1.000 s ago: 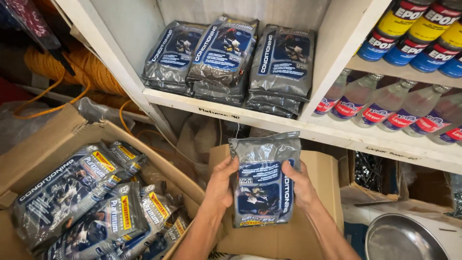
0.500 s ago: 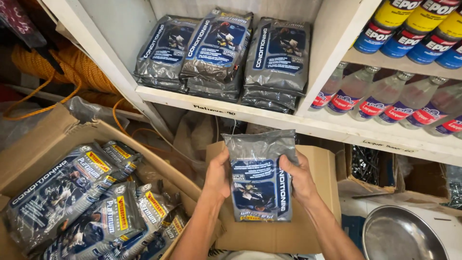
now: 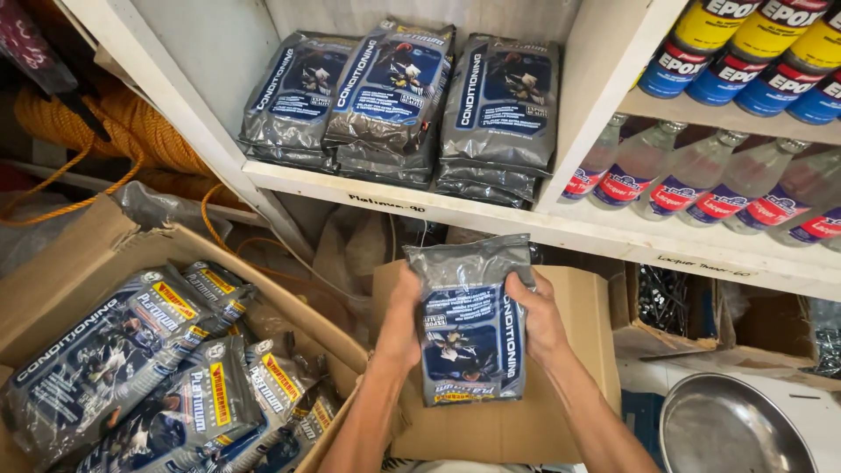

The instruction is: The person sits on the floor and repeatedly takes packages of Platinum Conditioning from a cardboard box. They turn the packages over to view the back and front labels before placing them onto a white shelf above. The person continues this process, organizing the packages into neat rows on the shelf.

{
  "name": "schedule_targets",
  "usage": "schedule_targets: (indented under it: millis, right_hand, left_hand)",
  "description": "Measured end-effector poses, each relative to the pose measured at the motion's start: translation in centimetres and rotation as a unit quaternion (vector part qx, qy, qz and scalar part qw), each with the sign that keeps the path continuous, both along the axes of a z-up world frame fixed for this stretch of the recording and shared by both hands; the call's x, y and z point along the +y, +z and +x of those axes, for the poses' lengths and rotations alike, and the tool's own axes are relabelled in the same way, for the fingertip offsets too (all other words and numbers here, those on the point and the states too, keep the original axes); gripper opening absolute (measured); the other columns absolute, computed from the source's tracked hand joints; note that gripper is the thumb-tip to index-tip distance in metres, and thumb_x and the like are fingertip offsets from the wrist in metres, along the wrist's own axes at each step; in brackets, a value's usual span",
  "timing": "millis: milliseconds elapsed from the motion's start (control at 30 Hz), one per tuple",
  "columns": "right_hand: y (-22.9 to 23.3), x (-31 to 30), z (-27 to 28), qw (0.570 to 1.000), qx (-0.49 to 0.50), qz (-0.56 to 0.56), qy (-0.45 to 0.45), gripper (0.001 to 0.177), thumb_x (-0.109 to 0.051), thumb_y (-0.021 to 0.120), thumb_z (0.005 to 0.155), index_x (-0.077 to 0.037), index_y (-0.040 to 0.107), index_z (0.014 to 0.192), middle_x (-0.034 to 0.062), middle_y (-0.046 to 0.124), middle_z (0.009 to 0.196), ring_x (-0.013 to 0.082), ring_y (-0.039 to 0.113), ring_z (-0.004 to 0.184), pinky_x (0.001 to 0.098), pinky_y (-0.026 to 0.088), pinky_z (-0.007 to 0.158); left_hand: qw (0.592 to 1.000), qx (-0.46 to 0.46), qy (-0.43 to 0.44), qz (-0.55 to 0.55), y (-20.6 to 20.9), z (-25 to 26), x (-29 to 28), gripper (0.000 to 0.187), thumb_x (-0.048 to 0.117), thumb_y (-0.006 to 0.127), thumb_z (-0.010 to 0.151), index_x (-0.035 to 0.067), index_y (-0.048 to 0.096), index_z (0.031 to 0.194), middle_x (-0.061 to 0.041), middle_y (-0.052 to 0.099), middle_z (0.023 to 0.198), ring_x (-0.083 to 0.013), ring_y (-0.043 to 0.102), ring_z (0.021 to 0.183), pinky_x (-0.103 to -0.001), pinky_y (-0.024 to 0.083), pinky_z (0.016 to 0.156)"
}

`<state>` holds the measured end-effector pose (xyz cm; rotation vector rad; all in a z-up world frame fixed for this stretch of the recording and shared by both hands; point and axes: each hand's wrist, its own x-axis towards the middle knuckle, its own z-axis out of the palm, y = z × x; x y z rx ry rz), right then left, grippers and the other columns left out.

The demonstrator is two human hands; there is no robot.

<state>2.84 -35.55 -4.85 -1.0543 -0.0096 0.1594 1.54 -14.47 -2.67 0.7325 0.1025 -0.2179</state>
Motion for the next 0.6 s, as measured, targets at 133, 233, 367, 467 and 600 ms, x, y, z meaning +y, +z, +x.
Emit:
schedule_targets:
  millis: [133, 233, 367, 467, 600]
  right_hand:
    - [0.0, 0.0, -0.1, 1.000, -0.001, -0.006, 0.005, 0.046, -0.030, 0.072, 0.094, 0.002, 0.064, 0.127, 0.0080, 0.072, 0.113, 0.0181, 0.069, 0.100, 0.0345, 0.054, 0.090]
    - [0.6, 0.1, -0.4, 1.000, 0.012, -0.010, 0.003, 0.043, -0.027, 0.071, 0.091, -0.001, 0.065, 0.125, 0.0087, 0.074, 0.108, 0.0200, 0.070, 0.094, 0.0366, 0.055, 0.086]
    - [0.2, -0.1, -0.6, 0.998, -0.042, -0.047, -0.014, 0.037, -0.022, 0.071, 0.091, -0.001, 0.066, 0.121, 0.0081, 0.074, 0.108, 0.0187, 0.071, 0.097, 0.0344, 0.056, 0.089]
    - [-0.1, -0.2, -0.6, 0.999, -0.031, -0.018, -0.026, 0.038, -0.021, 0.076, 0.089, 0.000, 0.067, 0.120, 0.0096, 0.074, 0.108, 0.0205, 0.070, 0.096, 0.0362, 0.056, 0.089]
    - [-0.8, -1.1, 0.5, 0.995, -0.009, 0.079, -0.051, 0.047, -0.024, 0.080, 0.092, 0.002, 0.063, 0.128, 0.0137, 0.071, 0.116, 0.0279, 0.068, 0.102, 0.0436, 0.054, 0.094]
  left_hand:
    - [0.991, -0.054, 0.028, 0.118, 1.5, -1.1, -0.1, 0.048, 0.009, 0.078, 0.082, 0.002, 0.063, 0.127, -0.014, 0.071, 0.116, -0.0206, 0.070, 0.099, -0.035, 0.059, 0.086]
    - [0.990, -0.048, 0.014, 0.132, 1.9, -1.1, -0.3, 0.045, 0.002, 0.085, 0.074, -0.004, 0.069, 0.116, -0.013, 0.076, 0.104, -0.0202, 0.073, 0.089, -0.035, 0.061, 0.081]
    - [0.992, -0.039, -0.005, 0.119, 0.3, -0.7, 0.0, 0.041, 0.003, 0.086, 0.074, -0.005, 0.071, 0.111, -0.013, 0.078, 0.100, -0.0206, 0.075, 0.085, -0.036, 0.062, 0.078]
    - [0.994, -0.033, -0.027, 0.100, -0.1, -0.5, 0.1, 0.042, 0.007, 0.085, 0.078, -0.005, 0.070, 0.115, -0.014, 0.077, 0.103, -0.0213, 0.075, 0.087, -0.037, 0.062, 0.078]
    - [0.990, -0.063, 0.026, 0.126, 0.6, -0.6, 0.1, 0.049, 0.019, 0.077, 0.087, 0.002, 0.061, 0.130, -0.007, 0.072, 0.117, -0.0159, 0.068, 0.105, -0.033, 0.056, 0.089]
